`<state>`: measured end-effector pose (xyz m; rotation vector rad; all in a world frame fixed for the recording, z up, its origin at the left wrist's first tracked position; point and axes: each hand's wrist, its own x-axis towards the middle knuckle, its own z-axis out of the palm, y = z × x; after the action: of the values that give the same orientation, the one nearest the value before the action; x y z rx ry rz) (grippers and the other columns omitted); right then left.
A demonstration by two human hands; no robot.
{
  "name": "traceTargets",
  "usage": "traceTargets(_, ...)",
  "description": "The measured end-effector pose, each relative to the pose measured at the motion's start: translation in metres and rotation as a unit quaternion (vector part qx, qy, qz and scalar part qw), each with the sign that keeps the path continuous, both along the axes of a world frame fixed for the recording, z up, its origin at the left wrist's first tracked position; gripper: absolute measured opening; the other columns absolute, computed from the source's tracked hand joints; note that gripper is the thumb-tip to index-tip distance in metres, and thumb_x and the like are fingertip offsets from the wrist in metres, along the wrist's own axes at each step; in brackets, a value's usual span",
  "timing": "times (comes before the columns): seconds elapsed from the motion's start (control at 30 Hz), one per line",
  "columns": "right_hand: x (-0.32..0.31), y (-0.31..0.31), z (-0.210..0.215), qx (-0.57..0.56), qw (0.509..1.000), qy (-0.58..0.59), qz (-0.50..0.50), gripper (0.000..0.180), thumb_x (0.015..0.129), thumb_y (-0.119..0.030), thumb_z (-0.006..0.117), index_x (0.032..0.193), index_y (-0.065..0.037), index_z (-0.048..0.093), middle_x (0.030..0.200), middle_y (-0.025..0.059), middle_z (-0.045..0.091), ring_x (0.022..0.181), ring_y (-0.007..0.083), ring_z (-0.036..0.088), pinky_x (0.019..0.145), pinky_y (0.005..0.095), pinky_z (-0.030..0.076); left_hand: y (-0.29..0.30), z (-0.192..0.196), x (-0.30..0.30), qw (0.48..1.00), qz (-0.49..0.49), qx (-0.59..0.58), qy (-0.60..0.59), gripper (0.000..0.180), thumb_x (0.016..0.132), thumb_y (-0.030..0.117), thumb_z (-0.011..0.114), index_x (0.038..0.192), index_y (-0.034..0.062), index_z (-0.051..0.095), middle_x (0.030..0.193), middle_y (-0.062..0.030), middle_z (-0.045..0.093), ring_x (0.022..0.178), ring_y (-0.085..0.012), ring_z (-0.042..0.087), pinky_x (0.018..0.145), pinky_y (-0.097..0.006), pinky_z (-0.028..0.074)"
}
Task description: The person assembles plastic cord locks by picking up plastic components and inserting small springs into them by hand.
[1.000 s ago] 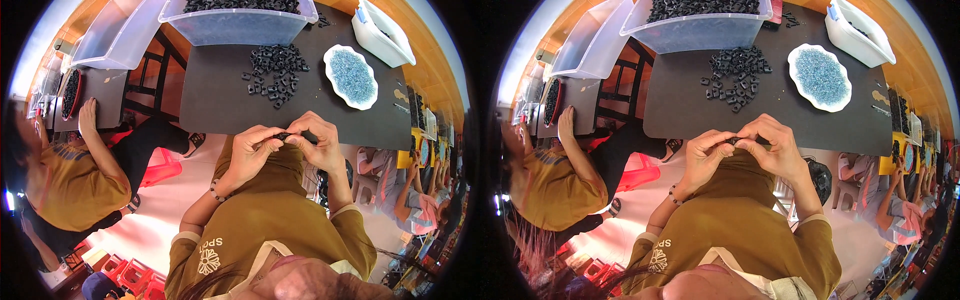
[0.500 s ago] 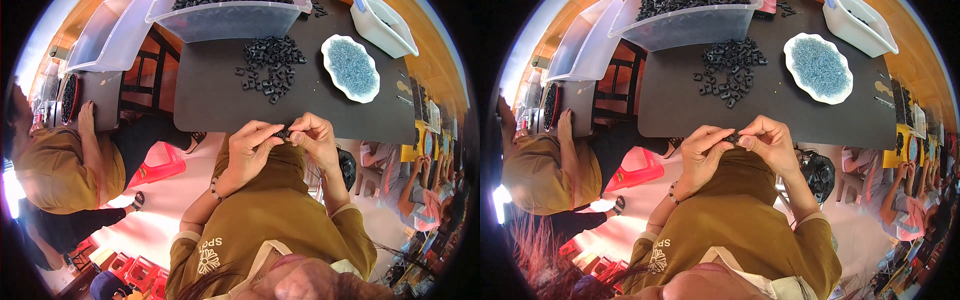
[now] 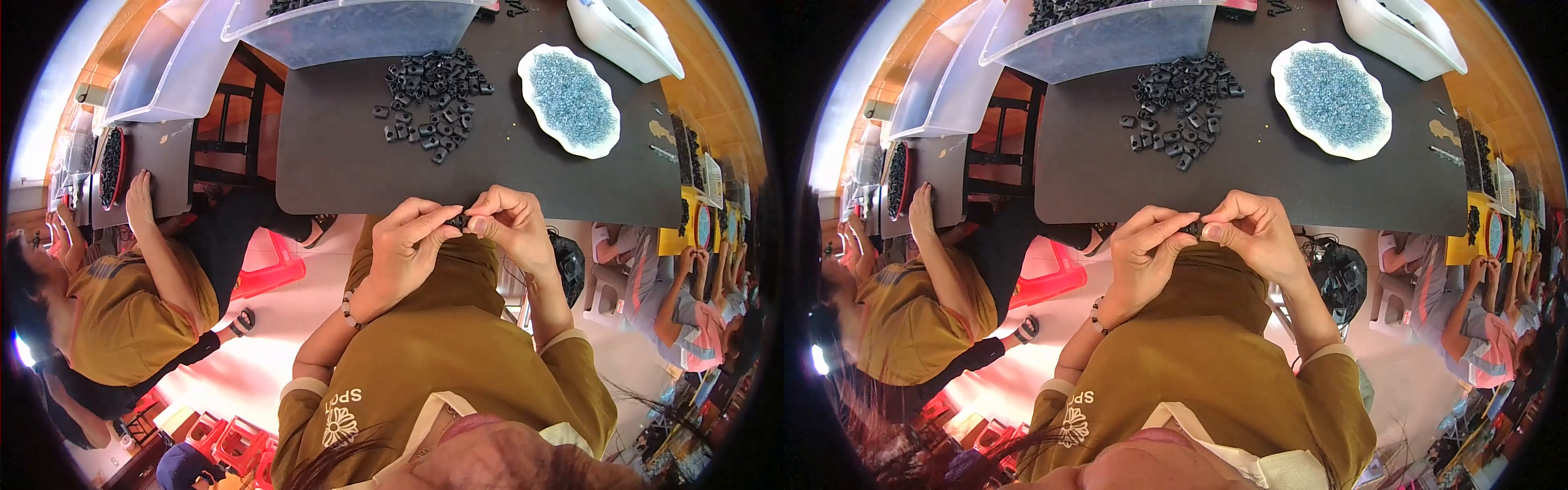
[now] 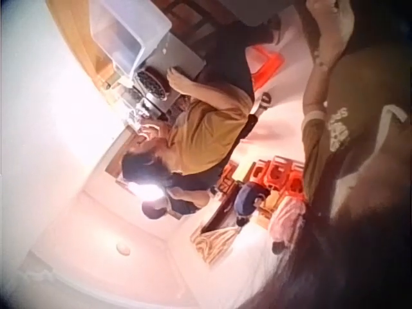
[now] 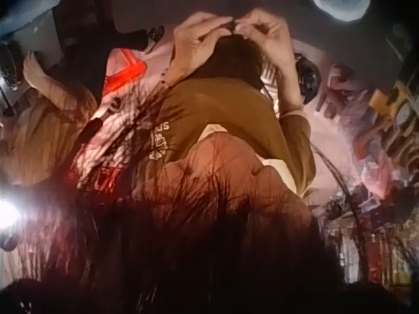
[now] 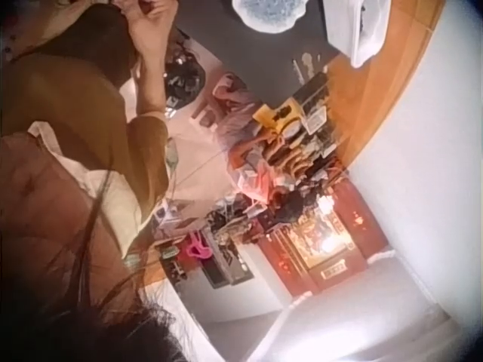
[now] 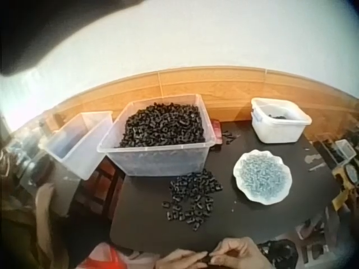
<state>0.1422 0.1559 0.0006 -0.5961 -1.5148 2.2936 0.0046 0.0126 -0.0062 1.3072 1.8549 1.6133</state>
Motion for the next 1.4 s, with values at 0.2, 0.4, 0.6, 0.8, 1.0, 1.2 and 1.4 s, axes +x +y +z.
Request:
traceTargets(0.2, 0.001, -0.003, 0.004, 0.033, 0.999, -0.038, -0.003, 0.010, 0.087, -0.002, 0.079, 0.087, 0.000, 0.070, 0.084, 0.0028, 0.068, 0.077, 0.0066, 0.061, 0.071, 0.0214, 0.048, -0.001, 0.004, 0.001, 0.993, 0.008, 0.036, 0.113, 0.036, 0.077, -0.007, 0.080, 0.111, 0.0025, 0.074, 0.092, -0.0082, 0.065, 0.072, -0.0199, 0.062, 0.060, -0.031, 0.051)
traceTargets(0.4, -0.007, -0.001, 0.016, 0.046, 0.999, -0.025, 0.011, 0.009, 0.087, 0.001, 0.077, 0.085, 0.000, 0.069, 0.083, 0.0018, 0.068, 0.076, 0.0059, 0.060, 0.070, 0.0214, 0.048, 0.000, 0.011, -0.001, 0.980, 0.012, 0.059, 0.191, 0.037, 0.075, -0.009, 0.079, 0.110, -0.0010, 0.072, 0.092, -0.0090, 0.063, 0.075, -0.0217, 0.062, 0.061, -0.032, 0.052)
traceTargets(0.6, -0.017, 0.000, 0.021, 0.055, 0.998, -0.029, 0.012, 0.010, 0.090, -0.001, 0.076, 0.085, 0.001, 0.068, 0.080, 0.0021, 0.068, 0.075, 0.0046, 0.060, 0.068, 0.0213, 0.048, 0.003, 0.010, -0.002, 0.969, 0.040, 0.060, 0.235, 0.036, 0.076, -0.005, 0.079, 0.111, -0.0008, 0.072, 0.093, -0.0089, 0.064, 0.077, -0.0221, 0.063, 0.063, -0.033, 0.053)
traceTargets(0.8, -0.025, 0.013, 0.028, 0.039, 0.997, 0.044, 0.048, 0.025, 0.094, -0.023, 0.076, 0.101, -0.001, 0.067, 0.089, 0.0034, 0.069, 0.075, 0.0070, 0.060, 0.070, 0.0220, 0.049, 0.011, 0.019, -0.009, 0.983, 0.067, 0.118, 0.125, 0.031, 0.078, -0.001, 0.081, 0.109, 0.0018, 0.074, 0.093, -0.0077, 0.067, 0.077, -0.0201, 0.065, 0.063, -0.031, 0.053)
traceTargets(1.0, -0.024, 0.013, 0.019, 0.001, 0.995, 0.064, 0.081, 0.045, 0.100, -0.042, 0.066, 0.117, 0.000, 0.066, 0.103, 0.0041, 0.068, 0.087, 0.0086, 0.063, 0.079, 0.0240, 0.050, 0.012, 0.026, -0.013, 0.983, 0.067, 0.141, 0.102, 0.033, 0.078, 0.001, 0.083, 0.110, 0.0046, 0.075, 0.105, -0.0095, 0.065, 0.076, -0.0187, 0.064, 0.066, -0.028, 0.055)
traceTargets(1.2, -0.024, 0.006, 0.005, -0.163, 0.970, 0.115, 0.140, 0.046, 0.105, -0.037, 0.057, 0.124, 0.004, 0.063, 0.112, 0.0099, 0.069, 0.103, 0.0157, 0.067, 0.094, 0.0331, 0.053, 0.011, 0.027, -0.007, 0.988, 0.043, 0.110, 0.099, 0.035, 0.079, 0.003, 0.082, 0.113, 0.0036, 0.074, 0.109, -0.0109, 0.063, 0.088, -0.0225, 0.064, 0.078, -0.033, 0.055)
traceTargets(1.4, -0.023, 0.007, -0.002, -0.278, 0.934, 0.162, 0.154, 0.041, 0.104, -0.031, 0.060, 0.123, 0.004, 0.065, 0.114, 0.0147, 0.070, 0.107, 0.0235, 0.067, 0.098, 0.0387, 0.052, 0.007, 0.025, -0.010, 0.987, 0.015, 0.099, 0.127, 0.036, 0.081, -0.004, 0.080, 0.116, 0.0023, 0.074, 0.112, -0.0088, 0.062, 0.081, -0.0118, 0.066, 0.065, -0.025, 0.060)
